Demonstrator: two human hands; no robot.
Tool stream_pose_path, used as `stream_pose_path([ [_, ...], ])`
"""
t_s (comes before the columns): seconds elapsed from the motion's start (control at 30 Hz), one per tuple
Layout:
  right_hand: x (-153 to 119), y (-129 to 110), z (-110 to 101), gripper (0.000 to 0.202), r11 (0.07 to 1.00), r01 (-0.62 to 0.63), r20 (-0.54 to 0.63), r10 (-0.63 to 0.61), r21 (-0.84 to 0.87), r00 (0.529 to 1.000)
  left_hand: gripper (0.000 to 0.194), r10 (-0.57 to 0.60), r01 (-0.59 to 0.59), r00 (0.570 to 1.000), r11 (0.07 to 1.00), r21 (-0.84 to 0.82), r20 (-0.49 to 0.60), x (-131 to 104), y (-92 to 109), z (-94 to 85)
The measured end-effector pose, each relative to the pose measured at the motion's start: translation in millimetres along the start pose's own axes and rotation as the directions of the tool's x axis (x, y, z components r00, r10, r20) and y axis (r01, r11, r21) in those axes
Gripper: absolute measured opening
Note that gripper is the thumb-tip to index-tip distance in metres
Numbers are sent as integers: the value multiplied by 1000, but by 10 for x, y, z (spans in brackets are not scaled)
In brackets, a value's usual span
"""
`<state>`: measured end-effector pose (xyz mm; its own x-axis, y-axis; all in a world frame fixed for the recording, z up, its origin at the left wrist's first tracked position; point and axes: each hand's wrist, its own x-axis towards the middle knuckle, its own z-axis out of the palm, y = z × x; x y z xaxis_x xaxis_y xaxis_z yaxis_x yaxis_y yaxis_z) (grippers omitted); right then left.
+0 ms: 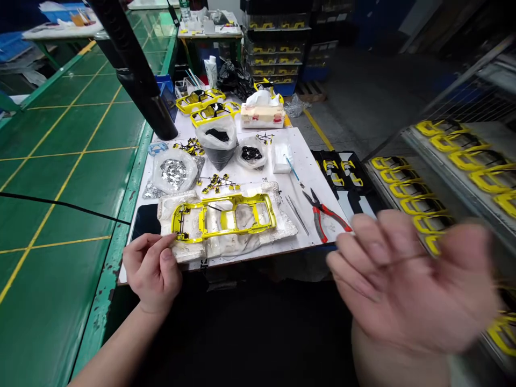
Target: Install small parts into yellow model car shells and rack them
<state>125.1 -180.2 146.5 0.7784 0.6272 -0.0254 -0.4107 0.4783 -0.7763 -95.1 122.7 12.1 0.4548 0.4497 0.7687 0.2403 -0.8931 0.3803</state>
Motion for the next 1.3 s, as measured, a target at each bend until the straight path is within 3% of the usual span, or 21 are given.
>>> stream_pose_path([
  [0.1,116,98,95,47,971,-115,-10,119,209,993,33,-9,9,1000,1000,-8,14,-4,-12,-14],
  [0.2,147,203,98,47,938,-165,3,172,305,985,31,-29,29,999,999,-23,30,-9,-26,-24],
  [0.67,227,343,186,53,925,-204,86,186,320,979,31,-43,45,998,997,-54,39,18,-13,-47],
  [0.77,175,439,81,54,969,-213,201,185,124,962,31,-51,54,998,997,-57,48,4,-23,-43],
  [0.83,124,555,-23,48,955,-161,364,247,-250,898,33,-54,57,998,997,-56,42,-8,-31,-39],
  [0.9,64,701,-127,40,747,-17,479,443,-664,758,36,-57,58,998,997,-46,24,-22,-39,-35],
  [0.97,3,841,-216,34,497,118,454,638,-860,622,38,-55,56,998,998,-24,14,-34,-44,-33],
  [1.0,-24,895,-255,31,428,133,419,694,-894,586,39,-53,53,998,999,-12,17,-40,-46,-33],
  [1.03,-45,931,-293,28,399,119,390,717,-909,577,39,-50,50,999,999,-1,23,-45,-47,-33],
  [1.17,-58,888,-426,23,338,50,296,733,-940,613,38,-53,52,997,998,24,47,-63,-41,-37],
  [1.3,18,634,-457,24,258,160,300,723,-953,622,37,-70,68,996,997,39,47,-61,-12,-43],
])
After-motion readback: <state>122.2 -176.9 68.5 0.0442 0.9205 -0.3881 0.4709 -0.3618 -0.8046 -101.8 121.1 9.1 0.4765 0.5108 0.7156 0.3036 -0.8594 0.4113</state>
